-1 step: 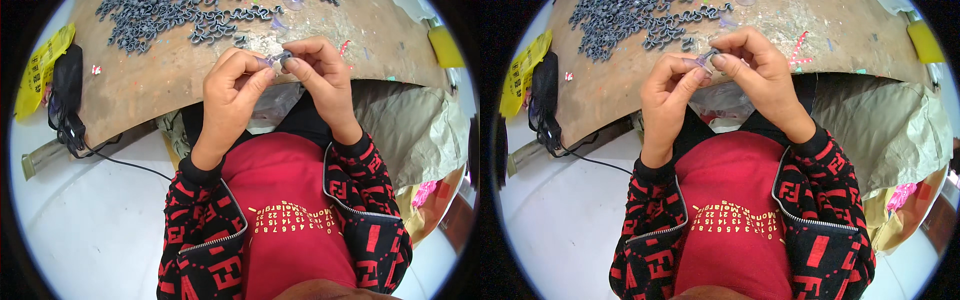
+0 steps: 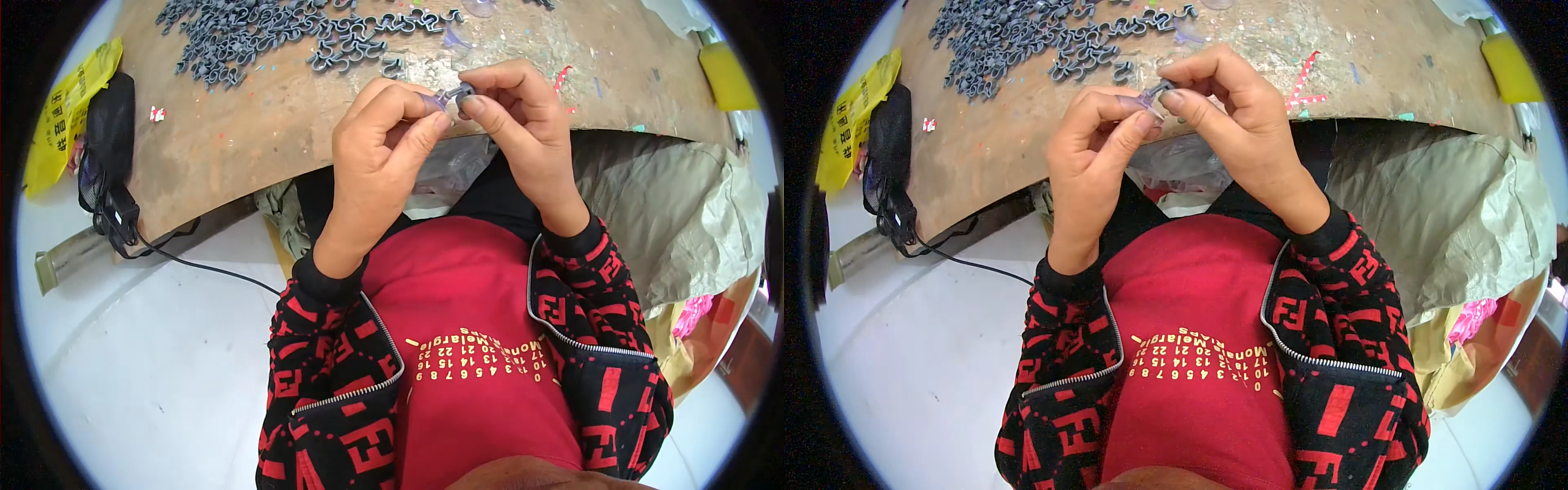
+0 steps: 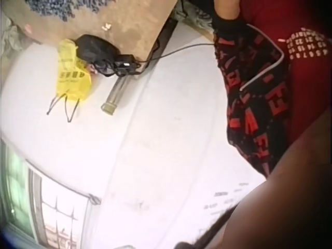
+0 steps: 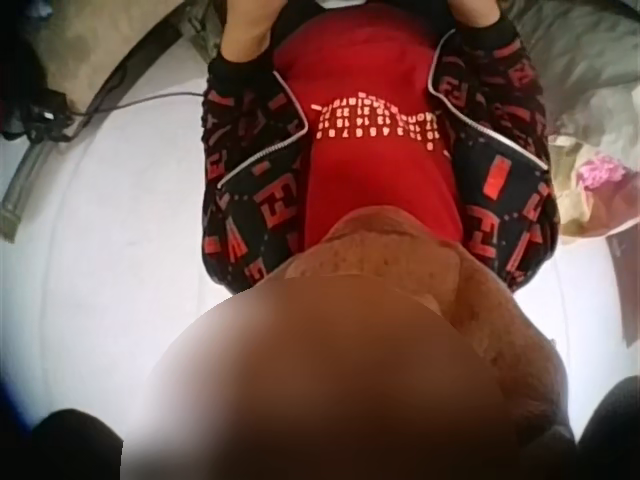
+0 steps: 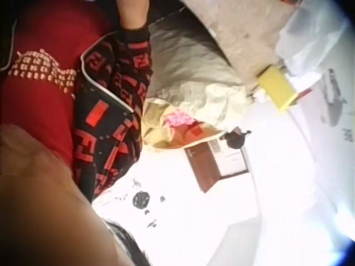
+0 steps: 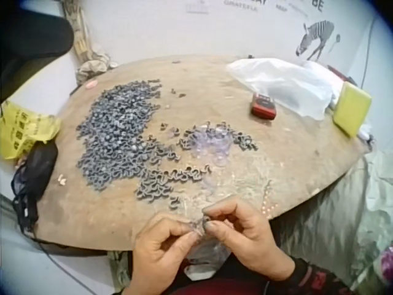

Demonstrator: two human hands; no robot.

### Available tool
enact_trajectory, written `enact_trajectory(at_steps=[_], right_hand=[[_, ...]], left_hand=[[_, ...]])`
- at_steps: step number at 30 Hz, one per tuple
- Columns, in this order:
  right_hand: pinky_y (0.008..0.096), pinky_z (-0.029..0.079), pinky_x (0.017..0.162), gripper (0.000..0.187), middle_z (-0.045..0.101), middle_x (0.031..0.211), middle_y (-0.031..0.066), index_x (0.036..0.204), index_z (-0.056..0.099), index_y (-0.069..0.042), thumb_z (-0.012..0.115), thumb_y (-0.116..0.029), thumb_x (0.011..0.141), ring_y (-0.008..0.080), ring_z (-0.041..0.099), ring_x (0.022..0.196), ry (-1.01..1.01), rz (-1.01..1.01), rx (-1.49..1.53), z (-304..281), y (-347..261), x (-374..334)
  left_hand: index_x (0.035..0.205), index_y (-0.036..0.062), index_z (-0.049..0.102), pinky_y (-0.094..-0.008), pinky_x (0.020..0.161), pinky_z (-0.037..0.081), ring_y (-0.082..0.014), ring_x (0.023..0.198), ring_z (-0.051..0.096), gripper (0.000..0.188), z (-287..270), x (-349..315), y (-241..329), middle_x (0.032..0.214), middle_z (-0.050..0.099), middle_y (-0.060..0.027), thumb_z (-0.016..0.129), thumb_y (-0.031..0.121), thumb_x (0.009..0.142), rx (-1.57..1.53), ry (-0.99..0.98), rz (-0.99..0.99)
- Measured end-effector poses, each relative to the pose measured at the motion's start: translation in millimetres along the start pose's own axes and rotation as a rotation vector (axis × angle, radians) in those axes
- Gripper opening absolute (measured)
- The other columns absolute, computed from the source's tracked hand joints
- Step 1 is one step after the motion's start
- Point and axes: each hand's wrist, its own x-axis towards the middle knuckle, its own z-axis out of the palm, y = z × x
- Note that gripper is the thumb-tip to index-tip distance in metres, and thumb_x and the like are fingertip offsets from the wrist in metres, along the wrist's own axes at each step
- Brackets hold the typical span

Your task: Packing small plastic components into clear plastic bags at a factory workbench.

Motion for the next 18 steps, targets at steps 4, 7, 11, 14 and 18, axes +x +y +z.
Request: enact_trajectory(at_steps=[4, 7, 11, 14, 18], right_hand=[[0.0216, 0.044, 0.078, 0.018, 0.057, 0.096, 0.0027, 0.106, 0.057, 0.001, 0.058, 0.001, 0.088, 0.0089, 0.055, 0.087, -0.012, -0.105, -0.237, -2.1, 4.3, 0.2], [0.0216, 0.043, 0.078, 0.018, 0.056, 0.097, 0.0031, 0.105, 0.058, 0.001, 0.059, 0.002, 0.087, 0.0092, 0.054, 0.089, -0.027, -0.161, -0.324, -2.4, 5.1, 0.0], [0.0213, 0.042, 0.078, 0.019, 0.055, 0.098, 0.0032, 0.105, 0.058, 0.001, 0.059, 0.002, 0.087, 0.0092, 0.053, 0.089, -0.02, -0.067, -0.251, -0.3, 4.2, -2.1], [0.0208, 0.042, 0.076, 0.019, 0.055, 0.098, 0.0031, 0.105, 0.057, 0.001, 0.059, 0.002, 0.087, 0.0086, 0.053, 0.088, -0.015, -0.132, -0.261, -0.9, 10.0, -0.3], [0.0198, 0.042, 0.074, 0.018, 0.056, 0.095, 0.0013, 0.105, 0.057, 0.0, 0.059, 0.001, 0.087, 0.0068, 0.053, 0.085, -0.011, -0.095, -0.246, 2.1, 11.6, 0.4]], left_hand=[[0.082, -0.0023, 0.058, -0.0238, 0.06, 0.046, -0.0125, 0.068, 0.055, 0.008, 0.8, 1.4, -1.9, 0.085, 0.058, -0.0084, 0.065, -0.002, 0.08, 0.174, 0.009, 0.095], [0.081, -0.0016, 0.058, -0.0244, 0.057, 0.044, -0.0136, 0.065, 0.054, 0.008, 1.4, 2.4, -1.8, 0.082, 0.058, -0.0084, 0.065, -0.003, 0.078, 0.241, 0.025, 0.144], [0.081, -0.002, 0.057, -0.0251, 0.056, 0.044, -0.0145, 0.064, 0.054, 0.01, 1.7, 3.0, -0.9, 0.082, 0.057, -0.0092, 0.066, -0.003, 0.078, 0.261, 0.039, 0.163], [0.08, -0.0021, 0.056, -0.0258, 0.056, 0.044, -0.0152, 0.063, 0.054, 0.01, 1.2, 3.7, -0.6, 0.081, 0.057, -0.0091, 0.066, -0.003, 0.078, 0.275, 0.037, 0.166], [0.08, -0.0015, 0.056, -0.0269, 0.055, 0.043, -0.017, 0.062, 0.054, 0.009, 0.7, 4.0, -2.5, 0.08, 0.056, -0.0091, 0.065, -0.003, 0.078, 0.333, 0.053, 0.192]])
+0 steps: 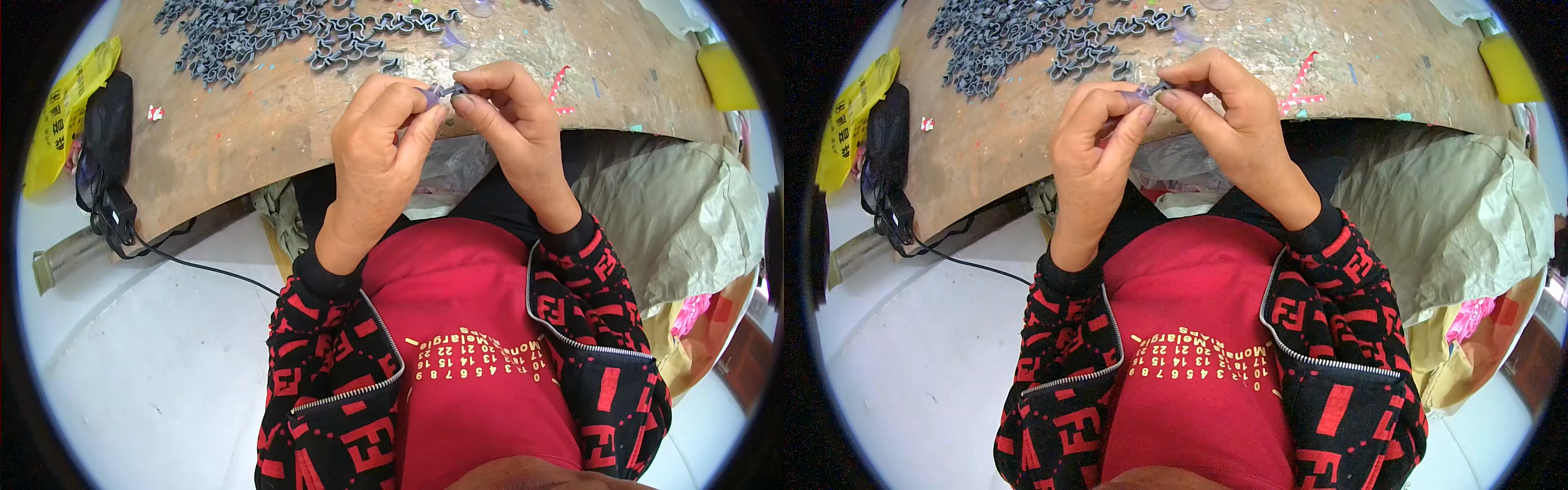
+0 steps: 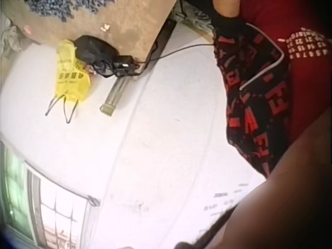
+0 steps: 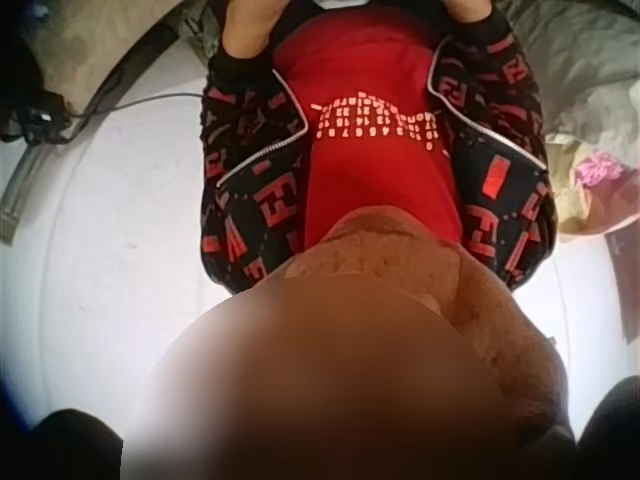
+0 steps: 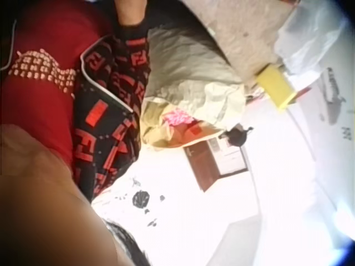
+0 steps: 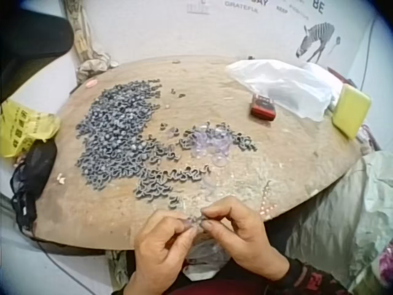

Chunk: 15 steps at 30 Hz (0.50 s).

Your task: Packing small plastic components into clear plastic bags at a factory workbench.

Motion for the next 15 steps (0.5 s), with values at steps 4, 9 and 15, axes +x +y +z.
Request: enact_trajectory(at_steps=[4, 9, 15], right_hand=[[0.0187, 0.042, 0.072, 0.017, 0.056, 0.092, -0.0016, 0.106, 0.058, -0.001, 0.059, -0.001, 0.088, 0.0043, 0.053, 0.083, 0.023, 0.083, 0.093, 3.5, -0.5, 0.6], [0.0189, 0.043, 0.072, 0.017, 0.056, 0.09, -0.0018, 0.106, 0.057, -0.001, 0.06, -0.004, 0.089, 0.0038, 0.053, 0.082, 0.03, 0.12, 0.143, 5.1, -2.0, 3.3], [0.0197, 0.044, 0.073, 0.018, 0.058, 0.089, -0.0002, 0.106, 0.057, -0.002, 0.061, -0.006, 0.089, 0.0058, 0.055, 0.082, 0.048, 0.241, 0.411, 6.3, 0.7, 3.7]], left_hand=[[0.079, -0.0013, 0.056, -0.0273, 0.054, 0.043, -0.0184, 0.061, 0.053, 0.009, 0.8, 1.1, -1.4, 0.079, 0.056, -0.0094, 0.065, -0.004, 0.077, 0.062, 0.009, 0.042], [0.078, -0.0012, 0.056, -0.0277, 0.053, 0.043, -0.0186, 0.061, 0.054, 0.01, 0.4, 1.4, -2.1, 0.077, 0.055, -0.0094, 0.065, -0.004, 0.077, 0.056, 0.006, -0.023], [0.077, -0.0016, 0.055, -0.0268, 0.052, 0.042, -0.0169, 0.059, 0.052, 0.01, 1.8, 1.3, -8.6, 0.076, 0.055, -0.0089, 0.065, -0.003, 0.077, -0.096, 0.021, -0.066]])
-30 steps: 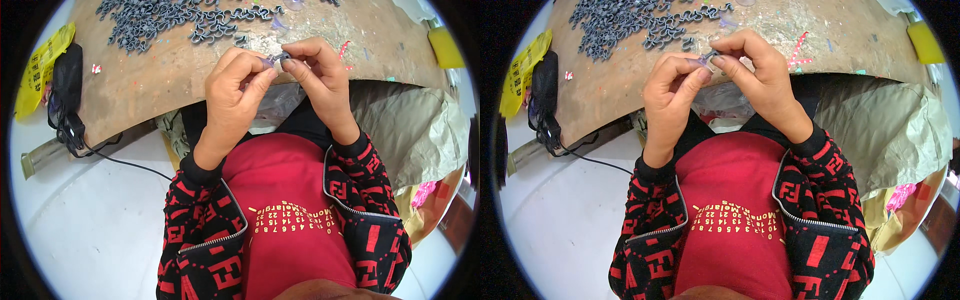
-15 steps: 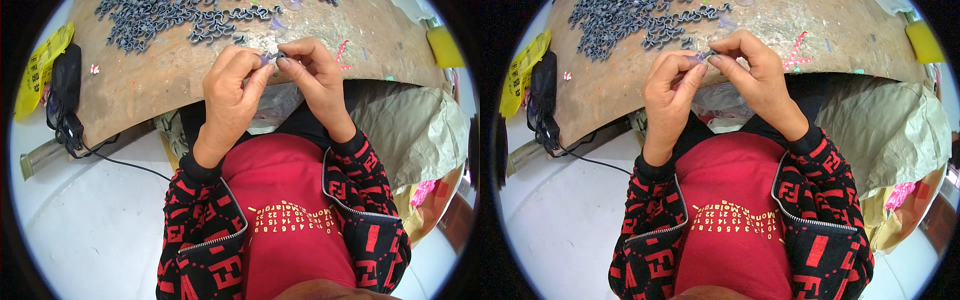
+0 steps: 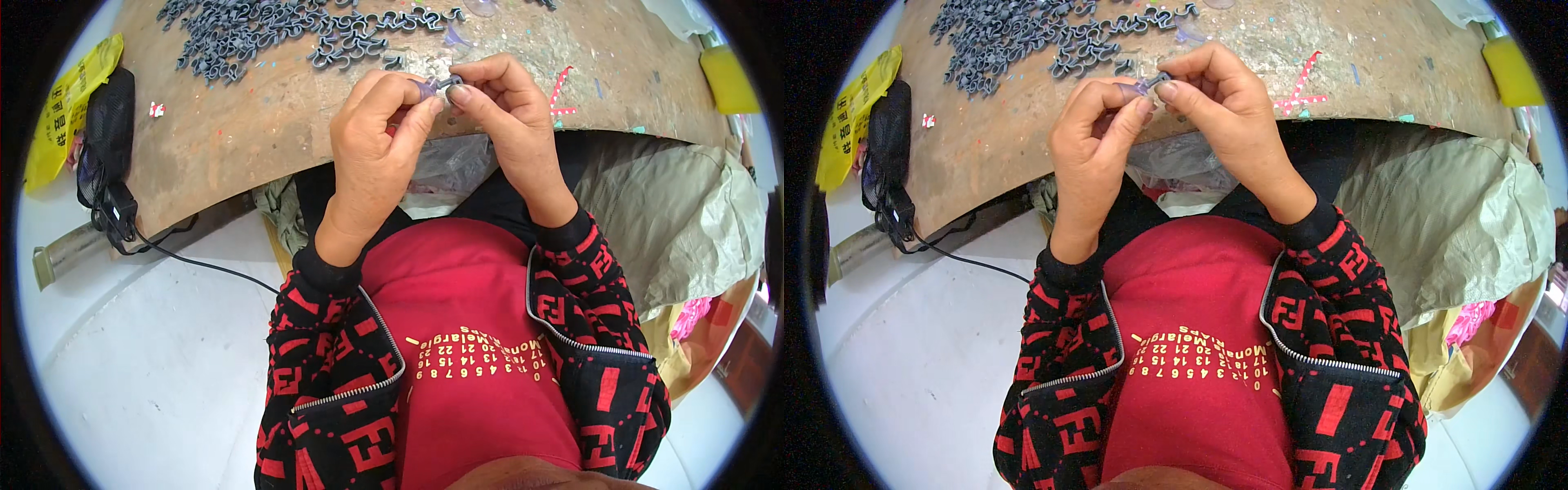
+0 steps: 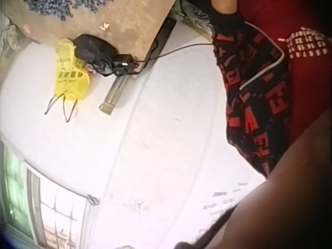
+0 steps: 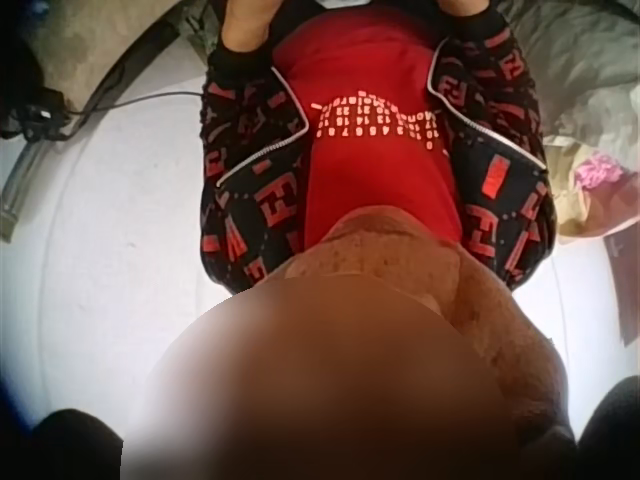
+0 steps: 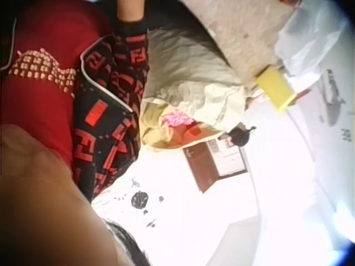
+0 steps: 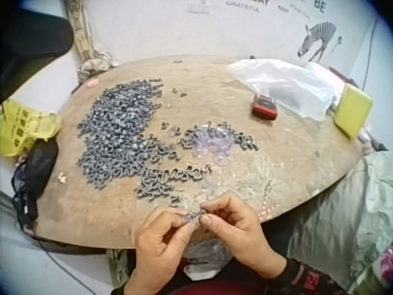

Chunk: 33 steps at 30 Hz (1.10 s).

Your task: Packing small plastic components into clear plastic bags at a factory workbench.

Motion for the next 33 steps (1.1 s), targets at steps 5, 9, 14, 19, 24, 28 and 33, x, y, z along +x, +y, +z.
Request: enact_trajectory(at_steps=[5, 9, 14, 19, 24, 28, 33], right_hand=[[0.0222, 0.043, 0.08, 0.019, 0.057, 0.096, 0.0026, 0.105, 0.057, 0.0, 0.061, -0.001, 0.087, 0.0094, 0.054, 0.09, -0.01, -0.277, -0.43, -3.2, 4.7, 1.9], [0.0229, 0.042, 0.083, 0.02, 0.055, 0.099, 0.0035, 0.105, 0.057, 0.001, 0.061, 0.002, 0.085, 0.0107, 0.053, 0.094, -0.02, -0.269, -0.39, -3.1, 6.4, 3.4], [0.0248, 0.045, 0.077, 0.018, 0.059, 0.092, 0.0075, 0.1, 0.059, 0.001, 0.062, 0.003, 0.082, 0.0159, 0.058, 0.086, 0.002, -0.463, -0.613, -2.7, 6.5, 6.5], [0.03, 0.047, 0.064, 0.022, 0.06, 0.086, 0.0106, 0.096, 0.061, 0.001, 0.065, 0.004, 0.075, 0.0219, 0.058, 0.073, -0.182, -0.889, -0.862, -17.2, -6.3, 22.9], [0.0316, 0.046, 0.059, 0.026, 0.061, 0.086, 0.0102, 0.096, 0.062, 0.0, 0.067, 0.003, 0.07, 0.0217, 0.056, 0.071, -0.408, -1.16, -1.048, -24.3, -22.7, 35.0], [0.0307, 0.048, 0.065, 0.024, 0.06, 0.092, 0.0112, 0.1, 0.063, -0.001, 0.066, -0.002, 0.076, 0.0221, 0.058, 0.075, -0.314, -0.983, -0.975, -20.8, -14.5, 27.8], [0.0285, 0.048, 0.072, 0.029, 0.059, 0.098, 0.0097, 0.106, 0.062, -0.004, 0.066, -0.003, 0.078, 0.0215, 0.059, 0.081, -0.179, -0.469, -0.773, -9.8, -12.6, 16.1]], left_hand=[[0.078, -0.0012, 0.055, -0.0277, 0.053, 0.042, -0.0178, 0.061, 0.054, 0.01, -1.4, 0.9, 7.3, 0.077, 0.055, -0.0093, 0.065, -0.003, 0.077, 0.134, -0.028, 0.047], [0.08, -0.0001, 0.056, -0.0319, 0.055, 0.044, -0.024, 0.063, 0.055, 0.009, 2.9, 0.3, 9.4, 0.079, 0.055, -0.0111, 0.064, -0.003, 0.076, 0.244, 0.004, 0.147], [0.081, 0.0, 0.057, -0.0329, 0.055, 0.045, -0.0269, 0.064, 0.056, 0.01, 5.9, 0.6, 9.9, 0.079, 0.055, -0.0121, 0.064, -0.002, 0.075, 0.405, 0.019, 0.295], [0.079, -0.0011, 0.055, -0.03, 0.055, 0.044, -0.0215, 0.065, 0.058, 0.01, -6.0, 0.8, 13.9, 0.076, 0.054, -0.0102, 0.064, -0.002, 0.076, 0.192, -0.09, 0.057], [0.077, -0.0012, 0.054, -0.0267, 0.056, 0.045, -0.0117, 0.068, 0.058, 0.011, -12.8, 10.6, 21.8, 0.073, 0.053, -0.006, 0.065, 0.0, 0.079, -0.353, -0.191, -0.447], [0.077, 0.0005, 0.055, -0.0279, 0.061, 0.047, -0.0169, 0.072, 0.061, 0.01, -19.5, 13.3, 18.3, 0.08, 0.057, -0.0077, 0.065, 0.0, 0.076, -0.008, -0.203, -0.211], [0.076, 0.0026, 0.057, -0.0356, 0.07, 0.05, -0.0283, 0.085, 0.06, 0.011, -31.5, 14.9, -2.0, 0.098, 0.061, -0.0091, 0.063, 0.002, 0.067, 0.592, -0.287, 0.51]])
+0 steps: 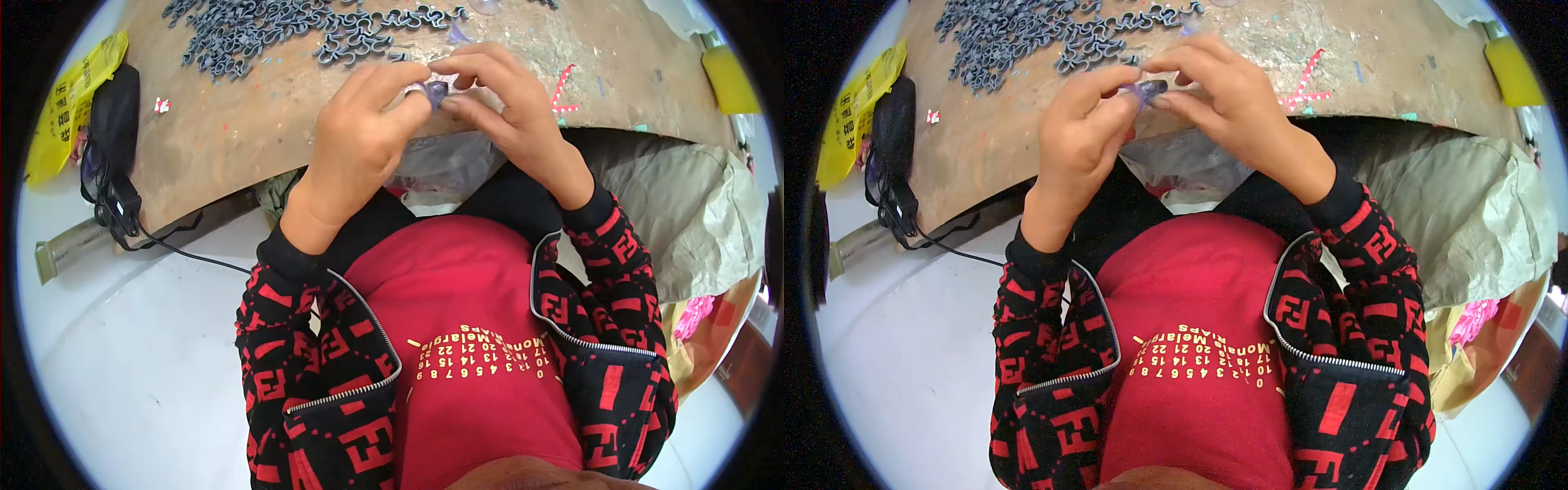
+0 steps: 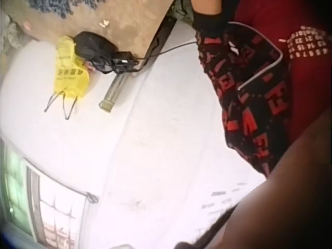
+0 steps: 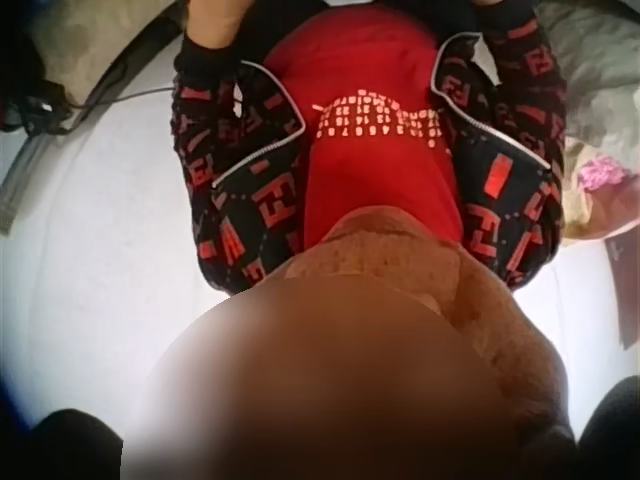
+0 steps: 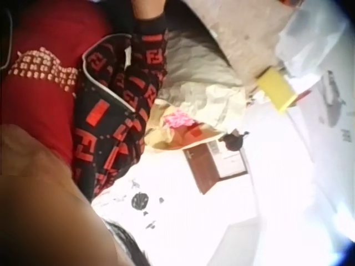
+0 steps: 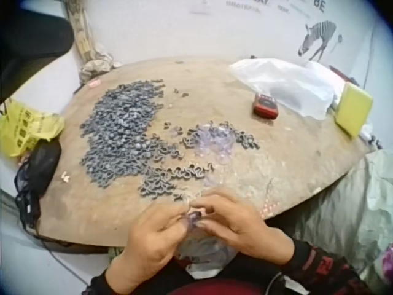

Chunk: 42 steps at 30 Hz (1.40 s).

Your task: Packing small plastic components into clear plastic bags at a factory workbench.

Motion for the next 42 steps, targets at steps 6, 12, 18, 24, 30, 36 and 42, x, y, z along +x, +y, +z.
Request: enact_trajectory(at_steps=[6, 12, 18, 24, 30, 36, 42], right_hand=[[0.0307, 0.047, 0.07, 0.025, 0.057, 0.089, 0.0075, 0.099, 0.06, -0.005, 0.068, -0.004, 0.074, 0.0217, 0.057, 0.08, -0.135, -0.014, -0.082, 13.8, 15.3, -6.2], [0.0328, 0.046, 0.064, 0.023, 0.056, 0.082, 0.0077, 0.09, 0.058, -0.005, 0.07, -0.005, 0.07, 0.0246, 0.056, 0.074, -0.092, -0.187, -0.157, 23.7, 25.6, -9.4], [0.0329, 0.045, 0.065, 0.025, 0.056, 0.077, 0.0075, 0.089, 0.058, -0.006, 0.071, -0.004, 0.068, 0.0257, 0.056, 0.075, -0.035, -0.074, -0.097, 33.2, 18.6, -16.5], [0.0335, 0.046, 0.066, 0.027, 0.06, 0.082, 0.0074, 0.09, 0.06, -0.005, 0.071, -0.003, 0.067, 0.0266, 0.056, 0.076, 0.1, -0.107, -0.191, 43.3, 17.5, -24.6], [0.033, 0.047, 0.066, 0.025, 0.06, 0.085, 0.0079, 0.092, 0.061, -0.005, 0.07, -0.002, 0.069, 0.0256, 0.057, 0.076, 0.087, -0.076, -0.205, 34.0, 19.8, -22.0], [0.0298, 0.048, 0.066, 0.022, 0.059, 0.084, 0.007, 0.095, 0.063, -0.004, 0.067, 0.0, 0.074, 0.0205, 0.06, 0.077, -0.094, -0.019, -0.048, 19.0, 21.1, -16.0], [0.0297, 0.049, 0.066, 0.021, 0.059, 0.085, 0.0076, 0.094, 0.063, -0.004, 0.067, 0.0, 0.074, 0.0224, 0.061, 0.077, -0.151, -0.01, -0.056, 11.9, 20.1, -12.8]], left_hand=[[0.076, 0.0015, 0.056, -0.0351, 0.075, 0.05, -0.0276, 0.091, 0.06, 0.013, 10.1, -15.0, -6.1, 0.102, 0.061, -0.0093, 0.062, 0.004, 0.066, 0.073, 0.035, 0.138], [0.079, 0.0005, 0.056, -0.0346, 0.073, 0.049, -0.0294, 0.086, 0.059, 0.016, 10.3, -20.0, 1.3, 0.099, 0.061, -0.0102, 0.068, 0.002, 0.068, -0.077, -0.036, -0.067], [0.08, 0.0009, 0.056, -0.0357, 0.067, 0.047, -0.0288, 0.078, 0.056, 0.017, 23.0, -28.4, 5.9, 0.091, 0.059, -0.0109, 0.069, -0.001, 0.069, -0.061, 0.069, -0.176], [0.077, 0.0012, 0.055, -0.0356, 0.065, 0.046, -0.0282, 0.077, 0.055, 0.017, 31.2, -26.9, 18.5, 0.088, 0.058, -0.0104, 0.068, -0.003, 0.067, 0.047, 0.141, -0.23], [0.077, 0.0023, 0.055, -0.036, 0.065, 0.046, -0.0282, 0.078, 0.054, 0.015, 29.5, -22.8, 11.4, 0.087, 0.057, -0.0092, 0.066, -0.002, 0.069, 0.04, 0.08, -0.161], [0.077, 0.0027, 0.055, -0.0352, 0.066, 0.045, -0.0276, 0.077, 0.054, 0.013, 20.6, -18.1, 4.5, 0.085, 0.056, -0.0079, 0.064, -0.001, 0.069, -0.022, -0.005, -0.111], [0.075, 0.0043, 0.053, -0.0361, 0.067, 0.042, -0.0262, 0.077, 0.051, 0.013, 18.0, -10.6, 11.1, 0.081, 0.051, -0.0074, 0.059, 0.001, 0.064, 0.074, -0.129, -0.056]])
